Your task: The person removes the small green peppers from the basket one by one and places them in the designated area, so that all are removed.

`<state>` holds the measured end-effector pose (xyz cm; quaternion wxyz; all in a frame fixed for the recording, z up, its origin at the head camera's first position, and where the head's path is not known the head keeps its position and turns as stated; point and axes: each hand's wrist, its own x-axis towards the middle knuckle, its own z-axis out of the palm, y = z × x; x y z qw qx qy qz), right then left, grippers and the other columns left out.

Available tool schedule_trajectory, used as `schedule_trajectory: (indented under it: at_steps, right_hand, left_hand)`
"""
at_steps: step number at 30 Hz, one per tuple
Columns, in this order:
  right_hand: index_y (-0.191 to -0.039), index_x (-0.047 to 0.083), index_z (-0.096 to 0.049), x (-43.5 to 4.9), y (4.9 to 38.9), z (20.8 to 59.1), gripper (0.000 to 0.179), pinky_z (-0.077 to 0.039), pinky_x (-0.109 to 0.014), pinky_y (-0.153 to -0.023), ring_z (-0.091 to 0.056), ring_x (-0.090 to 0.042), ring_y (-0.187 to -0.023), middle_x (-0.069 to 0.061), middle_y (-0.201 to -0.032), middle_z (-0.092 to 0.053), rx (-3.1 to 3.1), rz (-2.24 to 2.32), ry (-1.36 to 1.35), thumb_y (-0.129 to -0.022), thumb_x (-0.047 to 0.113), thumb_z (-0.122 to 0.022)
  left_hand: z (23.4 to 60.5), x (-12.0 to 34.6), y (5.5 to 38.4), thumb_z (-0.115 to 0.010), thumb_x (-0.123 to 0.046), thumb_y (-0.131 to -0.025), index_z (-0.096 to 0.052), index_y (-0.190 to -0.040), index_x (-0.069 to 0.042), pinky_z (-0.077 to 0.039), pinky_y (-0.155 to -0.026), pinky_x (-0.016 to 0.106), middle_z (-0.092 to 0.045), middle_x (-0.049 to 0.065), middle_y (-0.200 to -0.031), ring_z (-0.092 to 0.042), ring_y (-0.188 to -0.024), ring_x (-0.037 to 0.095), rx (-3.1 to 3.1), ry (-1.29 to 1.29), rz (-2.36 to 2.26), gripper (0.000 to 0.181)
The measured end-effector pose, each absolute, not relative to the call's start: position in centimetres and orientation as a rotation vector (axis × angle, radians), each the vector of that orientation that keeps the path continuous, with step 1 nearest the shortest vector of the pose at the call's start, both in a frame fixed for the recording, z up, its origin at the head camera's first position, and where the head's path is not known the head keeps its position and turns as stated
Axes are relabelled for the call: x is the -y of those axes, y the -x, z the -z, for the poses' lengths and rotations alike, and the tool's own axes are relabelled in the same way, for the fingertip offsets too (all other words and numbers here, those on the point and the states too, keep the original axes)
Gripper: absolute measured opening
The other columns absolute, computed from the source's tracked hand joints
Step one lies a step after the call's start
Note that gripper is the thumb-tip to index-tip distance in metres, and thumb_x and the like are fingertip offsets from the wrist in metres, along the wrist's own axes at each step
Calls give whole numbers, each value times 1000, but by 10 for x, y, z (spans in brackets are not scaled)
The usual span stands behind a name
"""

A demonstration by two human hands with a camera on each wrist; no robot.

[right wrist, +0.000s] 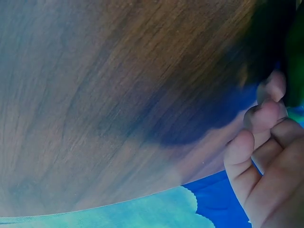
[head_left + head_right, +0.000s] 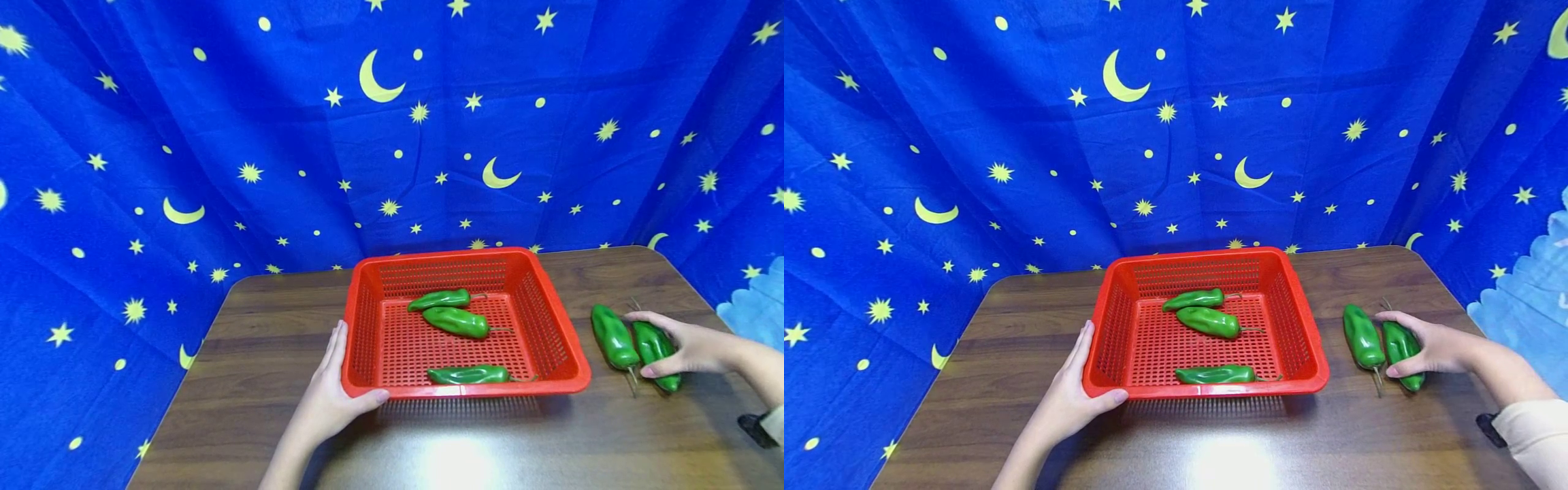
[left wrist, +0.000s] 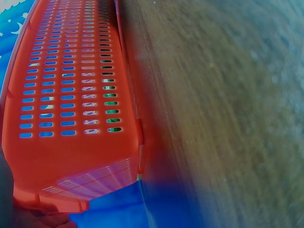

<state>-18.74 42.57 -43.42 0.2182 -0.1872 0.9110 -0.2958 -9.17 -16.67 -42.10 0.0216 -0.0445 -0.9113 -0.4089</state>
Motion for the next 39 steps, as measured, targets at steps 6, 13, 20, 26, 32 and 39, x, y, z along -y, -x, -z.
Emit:
schedule_trajectory:
  at_steps: [6,13,20,26,32,39]
  right_hand:
    - [-149,5,-22,-425,188,433,89,-46,-25,-72,-53,-7,-94,-31,-128,-49,-2580,701,491,-84,26,-79]
    - [-154,4,-16,-422,187,428,98,-52,-50,-77,-59,-43,-107,-42,-140,-38,-2660,593,480,-84,35,-78]
    - [-157,8,-12,-420,186,415,99,-37,-25,-55,-48,-8,-65,-4,-72,-50,-2719,550,422,-86,39,-75]
    - [-155,8,-21,-411,196,396,98,-44,-30,-63,-60,-17,-81,-23,-98,-62,-2850,436,471,-84,44,-77]
    - [-153,9,-28,-391,212,369,93,-50,-43,-71,-62,-34,-102,-27,-133,-53,-2914,431,547,-83,44,-77]
    - [-152,13,-34,-353,226,338,90,-48,-41,-77,-56,-28,-102,-19,-127,-56,-2952,558,674,-81,40,-81]
  left_hand:
    - [421,167,92,-84,-62,-64,-5,-161,-28,-28,-117,59,-6,-1,-168,-15,-154,29,2831,128,1283,129]
    - [421,167,91,-84,-62,-65,-5,-161,-28,-27,-118,59,-6,0,-168,-14,-154,29,2825,136,1288,129]
    - [421,167,91,-84,-63,-65,-5,-161,-28,-27,-117,59,-5,0,-168,-15,-154,29,2825,135,1286,129]
    - [421,167,91,-84,-62,-64,-5,-161,-26,-26,-117,59,-5,1,-168,-14,-154,29,2817,147,1279,130]
    - [421,167,91,-84,-63,-64,-5,-161,-27,-27,-117,58,-5,0,-168,-15,-154,28,2817,145,1275,130]
    - [420,167,92,-84,-64,-64,-5,-161,-27,-26,-118,58,-5,0,-168,-15,-153,28,2824,138,1282,130]
